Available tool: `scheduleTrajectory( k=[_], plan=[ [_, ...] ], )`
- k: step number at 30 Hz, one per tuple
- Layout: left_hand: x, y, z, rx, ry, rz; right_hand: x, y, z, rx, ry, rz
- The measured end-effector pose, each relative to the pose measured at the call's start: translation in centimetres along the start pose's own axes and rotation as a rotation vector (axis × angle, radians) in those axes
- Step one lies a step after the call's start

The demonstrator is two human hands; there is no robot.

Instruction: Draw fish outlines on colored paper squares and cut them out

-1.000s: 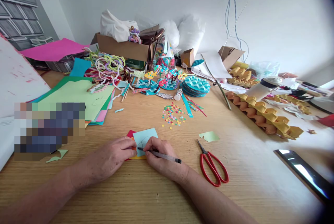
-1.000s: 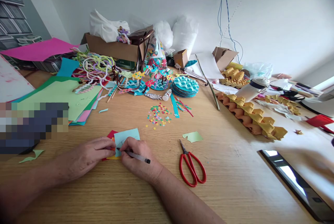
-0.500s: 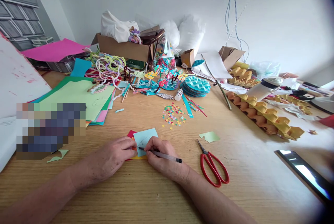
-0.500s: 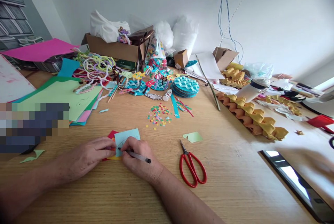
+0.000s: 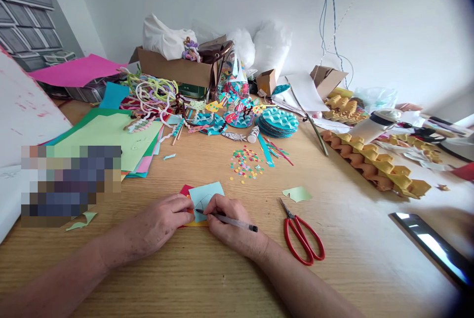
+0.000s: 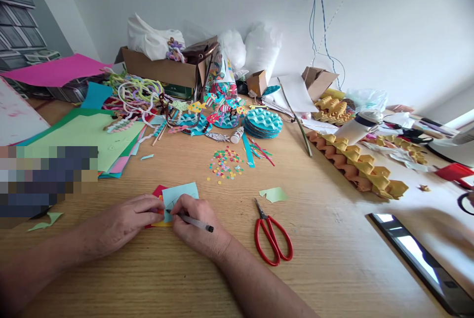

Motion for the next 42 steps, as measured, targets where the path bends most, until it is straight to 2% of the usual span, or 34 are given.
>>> scheduleTrajectory(
  k=[12,18,20,33,38,42],
  plan=[
    [-0.4,-0.2,0.2,0.017,-0.021,0.033,-0.1,-0.2,0.0,-0.001,-0.015,0.025],
    [-0.6,-0.3,0.4,0.009,-0.030,0.020,-1.4,-0.7,0.0,0.085,-0.032,0.324],
    [-0.6,-0.3,0.4,0.006,-0.031,0.017,-1.8,-0.7,0.0,0.090,-0.051,0.348],
    [-0.5,-0.1,0.3,0.007,-0.045,0.028,-3.5,-0.3,-0.1,0.073,-0.171,0.149],
    [-0.4,-0.2,0.2,0.000,-0.031,0.027,-2.9,-0.4,-0.2,0.052,-0.129,0.150],
    [-0.4,-0.2,0.4,-0.013,-0.017,0.028,-2.4,-0.4,-0.3,0.007,-0.135,0.050]
  ],
)
Point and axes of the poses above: each hand's wrist, its own z-axis towards the middle knuckle, its own x-axis out of the palm, y = z × x, the point moved 7 cm from there along z, towards the middle knuckle, and after that the axes turned 14 degrees about x, right-handed, at the moved point
